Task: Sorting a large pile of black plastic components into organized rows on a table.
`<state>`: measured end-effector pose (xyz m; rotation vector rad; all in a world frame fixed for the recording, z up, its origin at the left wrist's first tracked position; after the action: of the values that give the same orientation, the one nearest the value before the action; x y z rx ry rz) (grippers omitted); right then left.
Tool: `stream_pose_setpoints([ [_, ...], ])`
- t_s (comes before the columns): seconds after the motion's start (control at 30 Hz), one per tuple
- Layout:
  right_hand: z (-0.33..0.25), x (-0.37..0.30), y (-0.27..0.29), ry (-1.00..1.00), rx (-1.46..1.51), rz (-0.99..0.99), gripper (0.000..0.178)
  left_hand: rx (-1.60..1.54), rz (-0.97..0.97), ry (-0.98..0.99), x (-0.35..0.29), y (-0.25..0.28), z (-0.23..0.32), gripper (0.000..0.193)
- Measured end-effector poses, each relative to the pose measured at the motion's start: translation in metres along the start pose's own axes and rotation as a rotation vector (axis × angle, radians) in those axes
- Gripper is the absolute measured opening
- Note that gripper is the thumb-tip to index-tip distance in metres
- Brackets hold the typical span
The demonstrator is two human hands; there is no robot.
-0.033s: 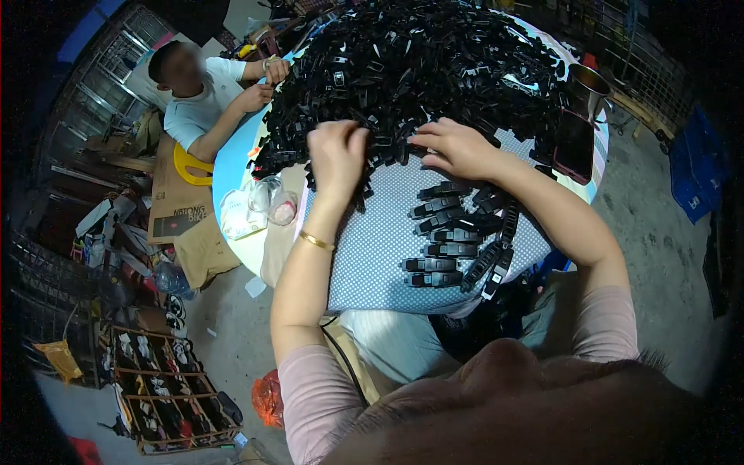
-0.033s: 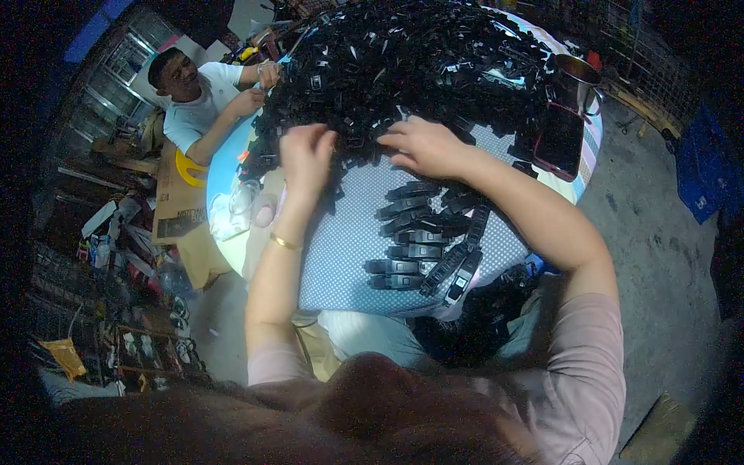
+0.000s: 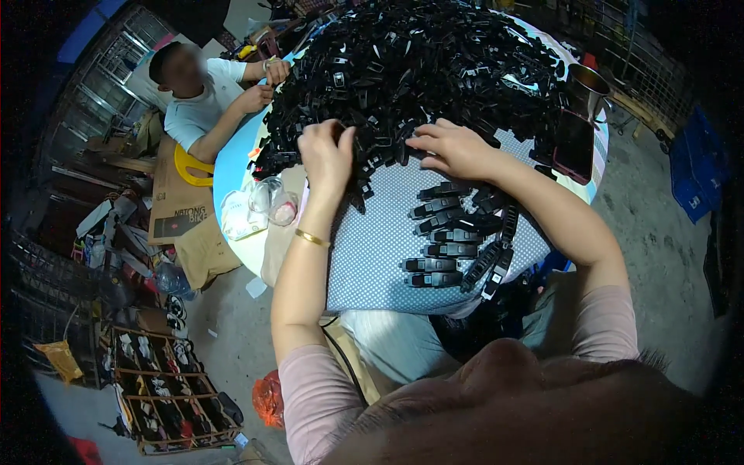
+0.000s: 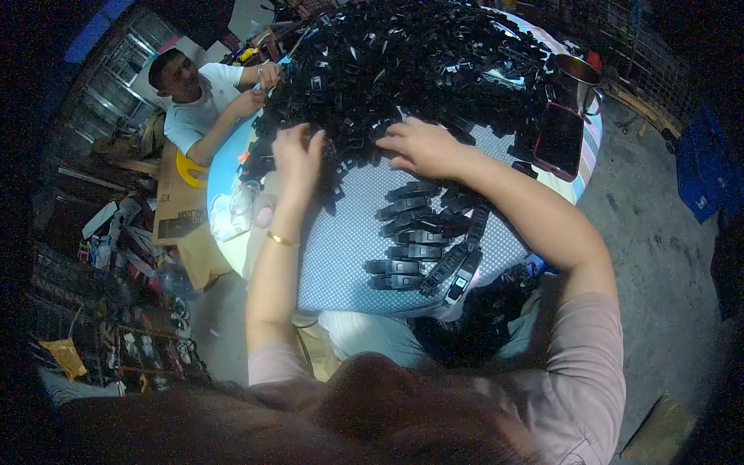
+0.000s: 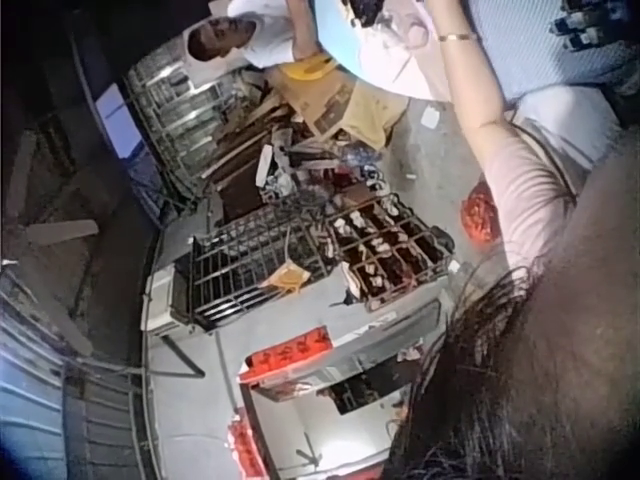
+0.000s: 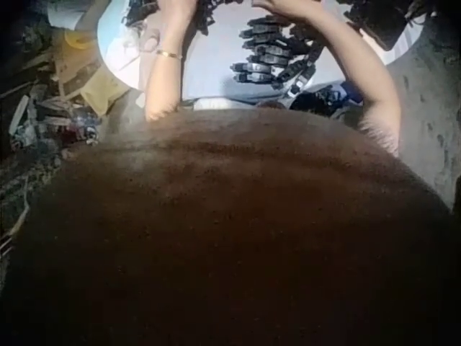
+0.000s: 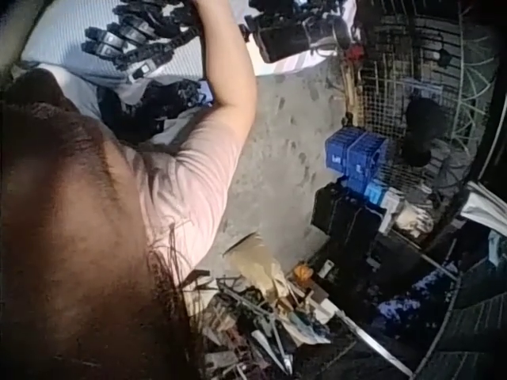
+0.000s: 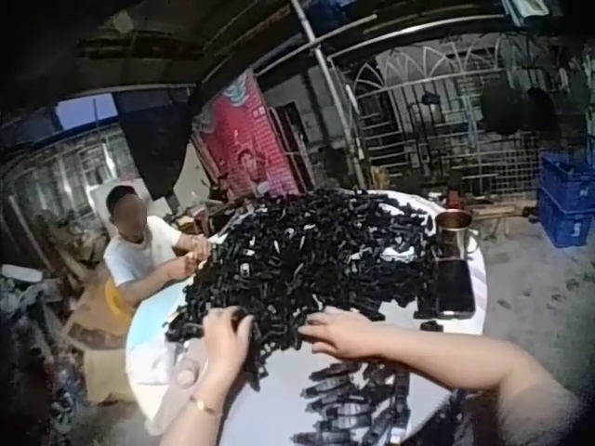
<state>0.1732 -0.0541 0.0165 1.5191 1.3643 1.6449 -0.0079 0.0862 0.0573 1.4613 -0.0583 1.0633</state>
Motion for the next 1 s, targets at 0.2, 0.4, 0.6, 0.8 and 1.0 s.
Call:
stream_pose_setpoints([
  [0.2,0.002,0.003,0.000,0.045,0.076,-0.135,0.014,0.042,-0.248,0.259,0.004,-0.026,-0.038,0.040],
  [0.4,-0.006,-0.008,0.027,-0.082,0.240,-0.161,0.012,-0.047,-0.062,0.153,-0.004,-0.008,-0.020,0.025],
  [0.6,0.003,-0.011,0.033,-0.243,0.367,-0.296,0.019,-0.313,-0.391,-0.186,-0.030,0.000,0.053,0.022],
  [0.8,0.010,-0.012,0.024,-0.332,0.232,-0.355,0.021,-0.380,-0.709,-0.162,-0.050,-0.009,0.081,0.023],
  [1.0,0.017,-0.015,0.025,-0.181,0.138,-0.302,0.022,-0.432,-0.506,-0.167,-0.049,-0.022,0.070,0.023],
])
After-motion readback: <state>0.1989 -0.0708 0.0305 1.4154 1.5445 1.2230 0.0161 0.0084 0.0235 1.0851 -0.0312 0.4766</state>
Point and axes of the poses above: each hand's wrist, its own x-axis towards the middle knuckle, its own y-axis out of the back of the hand, z = x × y, the point moved 3 cm from there along x, towards the middle knuckle, and after that the axes turned 12 degrees about -z, right-handed, at the moved point
